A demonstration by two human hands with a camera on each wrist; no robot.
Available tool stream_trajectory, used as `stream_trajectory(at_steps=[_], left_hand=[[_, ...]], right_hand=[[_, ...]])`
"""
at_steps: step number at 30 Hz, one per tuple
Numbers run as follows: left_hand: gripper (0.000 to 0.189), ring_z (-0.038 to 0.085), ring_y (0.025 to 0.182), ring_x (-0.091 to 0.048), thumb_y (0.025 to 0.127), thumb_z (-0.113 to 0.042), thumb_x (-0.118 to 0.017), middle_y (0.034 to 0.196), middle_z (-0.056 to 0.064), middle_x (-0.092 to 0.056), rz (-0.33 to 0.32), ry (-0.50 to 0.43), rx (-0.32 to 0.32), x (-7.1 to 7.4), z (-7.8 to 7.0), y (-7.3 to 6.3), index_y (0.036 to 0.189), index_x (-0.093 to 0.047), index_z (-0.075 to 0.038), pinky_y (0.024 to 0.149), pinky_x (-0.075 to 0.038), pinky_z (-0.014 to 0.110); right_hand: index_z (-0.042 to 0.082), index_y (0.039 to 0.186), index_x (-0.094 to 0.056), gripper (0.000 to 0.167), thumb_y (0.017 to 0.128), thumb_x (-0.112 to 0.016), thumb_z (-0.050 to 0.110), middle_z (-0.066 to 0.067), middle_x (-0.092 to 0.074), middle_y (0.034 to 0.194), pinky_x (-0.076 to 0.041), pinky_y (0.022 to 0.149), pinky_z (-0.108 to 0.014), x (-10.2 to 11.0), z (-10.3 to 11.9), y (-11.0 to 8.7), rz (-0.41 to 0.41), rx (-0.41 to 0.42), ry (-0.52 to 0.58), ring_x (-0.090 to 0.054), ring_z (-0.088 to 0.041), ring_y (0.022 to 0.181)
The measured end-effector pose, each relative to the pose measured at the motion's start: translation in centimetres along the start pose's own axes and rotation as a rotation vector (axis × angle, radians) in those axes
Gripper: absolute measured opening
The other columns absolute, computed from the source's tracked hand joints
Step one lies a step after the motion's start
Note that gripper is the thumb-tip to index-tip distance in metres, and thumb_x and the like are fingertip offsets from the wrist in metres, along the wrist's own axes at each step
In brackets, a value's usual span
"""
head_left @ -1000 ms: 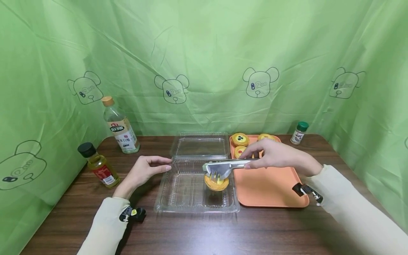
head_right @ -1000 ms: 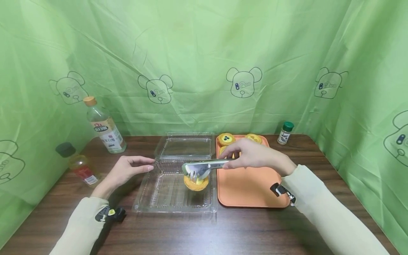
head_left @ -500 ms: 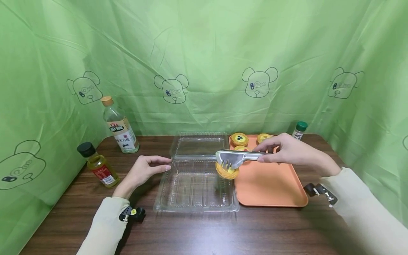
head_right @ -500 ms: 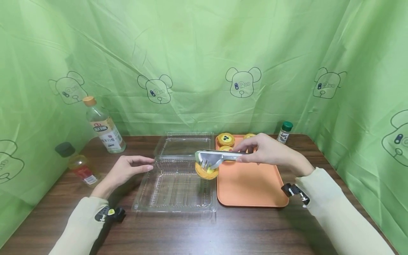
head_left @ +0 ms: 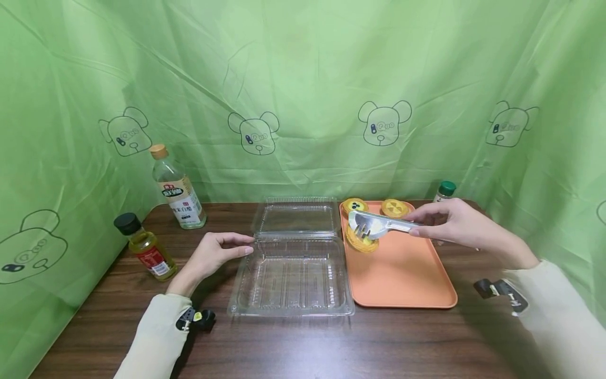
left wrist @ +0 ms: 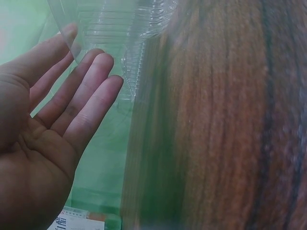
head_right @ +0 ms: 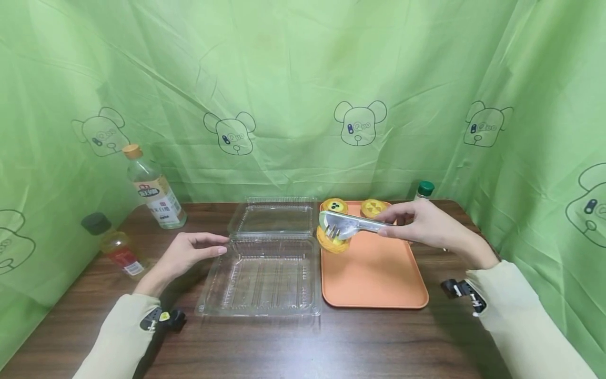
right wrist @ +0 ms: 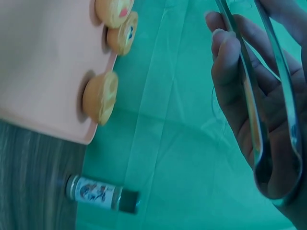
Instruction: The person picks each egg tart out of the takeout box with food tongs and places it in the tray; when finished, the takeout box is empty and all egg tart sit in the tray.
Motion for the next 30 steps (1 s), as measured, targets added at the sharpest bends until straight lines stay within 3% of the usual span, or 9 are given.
stream_trajectory(at_steps=[7,16,22,30], left_hand=[[0.029,0.015,0.099,-0.072,0.091,-0.024,-0.088,0.114,0.005,-0.079,-0.004,-0.013,-0.003,-0.1,0.1,0.1,0.116,-0.083,-0.010,0.081,-0.057,0.026],[0.030,0.014,0.099,-0.072,0.091,-0.025,-0.088,0.115,0.006,-0.079,-0.008,-0.018,-0.002,0.0,0.1,0.0,0.117,-0.083,-0.010,0.081,-0.057,0.026],[0.029,0.013,0.100,-0.071,0.091,-0.025,-0.088,0.115,0.005,-0.079,-0.003,-0.014,-0.001,-0.2,0.1,-0.1,0.116,-0.083,-0.011,0.082,-0.056,0.025],[0.029,0.013,0.101,-0.071,0.091,-0.025,-0.088,0.115,0.005,-0.079,-0.004,-0.015,-0.008,-0.1,0.0,0.0,0.117,-0.083,-0.011,0.082,-0.056,0.025]], right_hand=[[0.025,0.121,-0.079,0.027,0.095,-0.083,0.034,-0.004,-0.070,0.083,-0.053,0.055,-0.034,0.6,-2.6,-1.0,-0.020,-0.036,0.070,-0.063,-0.025,0.060],[0.018,0.126,-0.077,0.038,0.096,-0.081,0.041,-0.006,-0.074,0.093,-0.058,0.061,-0.037,1.0,-6.2,-2.0,-0.040,-0.158,0.119,-0.070,-0.025,0.074],[0.014,0.130,-0.075,0.046,0.096,-0.081,0.044,-0.007,-0.072,0.082,-0.055,0.056,-0.036,1.2,-8.5,-2.5,-0.058,-0.235,0.111,-0.067,-0.026,0.067],[0.011,0.129,-0.075,0.042,0.099,-0.078,0.040,-0.006,-0.071,0.076,-0.052,0.052,-0.035,1.1,-10.0,-2.7,-0.088,-0.216,0.073,-0.065,-0.020,0.062]])
Point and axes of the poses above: each hand's wrist, its own y-axis towards the middle knuckle, its own x-axis out of the back of the hand, z = x × y, the point moved 9 cm from there along y, towards the middle knuckle
